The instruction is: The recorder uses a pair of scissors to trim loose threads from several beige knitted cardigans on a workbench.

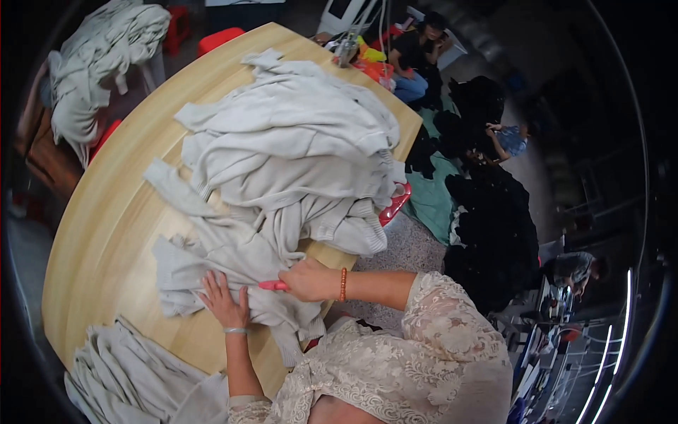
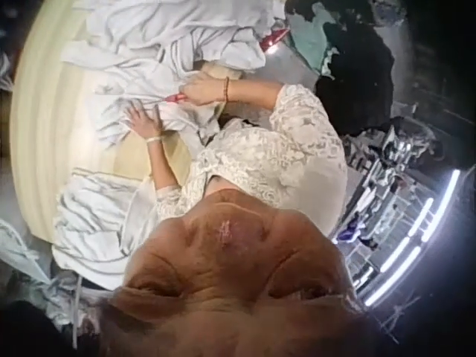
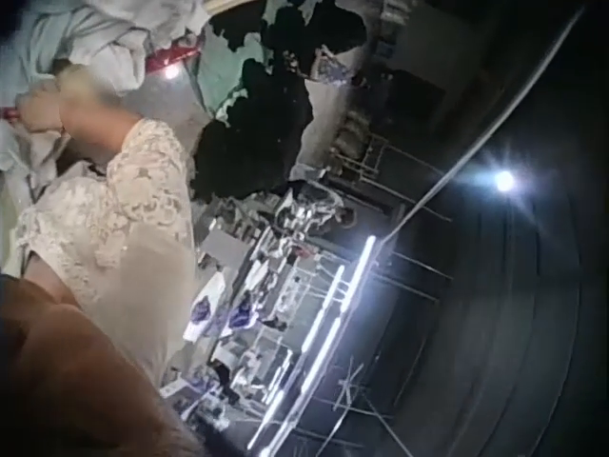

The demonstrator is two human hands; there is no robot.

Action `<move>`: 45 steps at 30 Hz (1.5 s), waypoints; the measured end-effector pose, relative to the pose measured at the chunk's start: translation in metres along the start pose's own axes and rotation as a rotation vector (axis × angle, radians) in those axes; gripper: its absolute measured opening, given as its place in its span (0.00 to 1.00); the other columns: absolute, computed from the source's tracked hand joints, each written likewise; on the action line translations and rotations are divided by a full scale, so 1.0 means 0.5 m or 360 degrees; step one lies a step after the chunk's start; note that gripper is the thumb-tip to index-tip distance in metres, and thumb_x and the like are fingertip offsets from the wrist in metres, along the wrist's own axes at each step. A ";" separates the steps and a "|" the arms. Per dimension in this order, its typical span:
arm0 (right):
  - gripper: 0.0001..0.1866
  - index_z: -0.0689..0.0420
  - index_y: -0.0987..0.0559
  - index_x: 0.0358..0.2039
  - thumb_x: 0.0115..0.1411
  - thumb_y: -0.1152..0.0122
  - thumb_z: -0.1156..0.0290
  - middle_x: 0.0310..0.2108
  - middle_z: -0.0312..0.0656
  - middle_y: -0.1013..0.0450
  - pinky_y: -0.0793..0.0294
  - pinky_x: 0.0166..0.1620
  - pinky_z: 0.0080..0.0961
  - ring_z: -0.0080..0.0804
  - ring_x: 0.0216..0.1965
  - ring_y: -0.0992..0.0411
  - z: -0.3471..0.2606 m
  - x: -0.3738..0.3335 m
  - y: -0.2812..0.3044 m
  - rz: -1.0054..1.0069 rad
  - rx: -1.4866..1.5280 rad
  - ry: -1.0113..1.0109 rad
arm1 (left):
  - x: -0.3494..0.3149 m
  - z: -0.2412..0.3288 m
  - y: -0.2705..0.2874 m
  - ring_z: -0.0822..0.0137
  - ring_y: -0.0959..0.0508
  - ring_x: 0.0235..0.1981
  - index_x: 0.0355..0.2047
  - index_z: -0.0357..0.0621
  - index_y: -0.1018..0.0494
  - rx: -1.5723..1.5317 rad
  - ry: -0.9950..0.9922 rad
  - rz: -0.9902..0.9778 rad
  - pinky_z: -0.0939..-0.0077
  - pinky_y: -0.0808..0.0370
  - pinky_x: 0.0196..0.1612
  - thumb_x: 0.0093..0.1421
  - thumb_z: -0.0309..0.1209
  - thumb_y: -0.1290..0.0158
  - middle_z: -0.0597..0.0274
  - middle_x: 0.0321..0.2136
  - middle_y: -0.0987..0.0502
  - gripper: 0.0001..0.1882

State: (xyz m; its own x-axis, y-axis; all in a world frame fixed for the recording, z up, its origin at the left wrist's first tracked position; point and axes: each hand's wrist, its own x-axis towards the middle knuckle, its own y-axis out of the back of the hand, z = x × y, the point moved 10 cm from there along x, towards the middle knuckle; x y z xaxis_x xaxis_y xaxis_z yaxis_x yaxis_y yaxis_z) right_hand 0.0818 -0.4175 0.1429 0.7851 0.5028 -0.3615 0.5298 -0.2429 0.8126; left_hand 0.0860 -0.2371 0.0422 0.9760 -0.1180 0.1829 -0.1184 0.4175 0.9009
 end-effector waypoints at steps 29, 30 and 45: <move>0.11 0.56 0.27 0.39 0.56 0.43 0.66 0.32 0.50 0.25 0.29 0.40 0.45 0.50 0.37 0.26 0.172 -0.285 -0.040 -0.0311 0.0027 -0.0031 | -0.203 0.248 -0.024 0.60 0.25 0.40 0.36 0.38 0.23 -0.1027 0.0451 0.0296 0.73 0.27 0.44 0.51 0.18 0.43 0.49 0.47 0.29 0.11; 0.11 0.56 0.27 0.37 0.55 0.43 0.66 0.29 0.51 0.25 0.28 0.39 0.45 0.50 0.35 0.25 0.170 -0.300 -0.062 -0.0516 -0.0107 -0.0006 | -0.201 0.240 -0.011 0.60 0.24 0.41 0.36 0.38 0.23 -0.1005 0.0376 0.0456 0.74 0.27 0.44 0.51 0.17 0.45 0.50 0.46 0.28 0.11; 0.14 0.57 0.29 0.42 0.54 0.44 0.72 0.34 0.47 0.28 0.28 0.42 0.44 0.47 0.40 0.30 0.180 -0.321 -0.015 -0.0020 0.0132 0.0161 | -0.285 0.208 -0.104 0.76 0.28 0.34 0.58 0.36 0.43 -0.2009 0.1103 0.0572 0.86 0.26 0.37 0.51 0.16 0.41 0.61 0.39 0.32 0.35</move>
State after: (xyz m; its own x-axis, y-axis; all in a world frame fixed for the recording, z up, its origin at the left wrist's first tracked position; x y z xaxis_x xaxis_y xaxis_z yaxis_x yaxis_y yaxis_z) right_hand -0.0192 -0.5711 0.1535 0.7440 0.5866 -0.3200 0.5675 -0.3019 0.7660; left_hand -0.0657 -0.3356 0.0103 0.8630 0.4498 -0.2301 -0.4875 0.8608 -0.1458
